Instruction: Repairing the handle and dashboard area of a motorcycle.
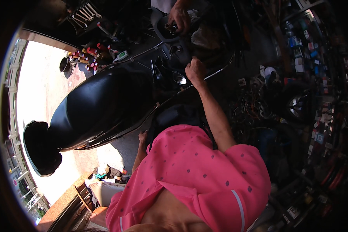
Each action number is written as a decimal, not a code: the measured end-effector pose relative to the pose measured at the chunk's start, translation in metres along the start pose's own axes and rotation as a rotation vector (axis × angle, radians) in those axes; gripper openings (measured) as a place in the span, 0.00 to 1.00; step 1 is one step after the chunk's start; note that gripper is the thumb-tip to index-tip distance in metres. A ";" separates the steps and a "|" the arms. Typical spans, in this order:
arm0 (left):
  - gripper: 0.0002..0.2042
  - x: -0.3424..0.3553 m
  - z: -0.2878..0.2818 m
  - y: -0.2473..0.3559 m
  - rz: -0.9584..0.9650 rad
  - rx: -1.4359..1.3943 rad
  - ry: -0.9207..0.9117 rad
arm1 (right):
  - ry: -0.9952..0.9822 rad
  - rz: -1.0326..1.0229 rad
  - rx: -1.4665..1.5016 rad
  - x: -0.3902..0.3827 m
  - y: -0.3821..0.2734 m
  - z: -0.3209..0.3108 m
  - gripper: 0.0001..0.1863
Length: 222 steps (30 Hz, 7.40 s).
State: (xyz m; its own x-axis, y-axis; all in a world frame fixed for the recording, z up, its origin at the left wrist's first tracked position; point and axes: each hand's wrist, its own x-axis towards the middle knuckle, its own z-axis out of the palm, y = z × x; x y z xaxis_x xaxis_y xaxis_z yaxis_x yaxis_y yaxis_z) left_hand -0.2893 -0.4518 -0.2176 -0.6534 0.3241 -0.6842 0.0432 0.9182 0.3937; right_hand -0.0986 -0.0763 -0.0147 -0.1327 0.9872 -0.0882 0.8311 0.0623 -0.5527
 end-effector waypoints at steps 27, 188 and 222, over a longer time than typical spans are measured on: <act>0.11 0.019 0.035 0.565 2.756 1.457 -1.126 | 0.326 0.076 0.060 -0.015 0.022 0.010 0.14; 0.28 -0.010 -0.006 0.002 -0.041 -0.085 0.056 | 0.171 -0.194 -0.231 0.003 -0.011 0.000 0.10; 0.29 -0.003 0.001 -0.001 -0.049 -0.070 0.043 | 0.207 -0.211 -0.226 0.002 -0.011 -0.001 0.10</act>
State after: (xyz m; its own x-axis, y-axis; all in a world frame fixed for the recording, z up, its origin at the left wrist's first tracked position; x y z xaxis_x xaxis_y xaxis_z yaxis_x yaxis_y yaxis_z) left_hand -0.2871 -0.4532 -0.2163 -0.6850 0.2674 -0.6777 -0.0416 0.9143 0.4029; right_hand -0.1077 -0.0747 -0.0081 -0.2205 0.9566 0.1904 0.8985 0.2752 -0.3420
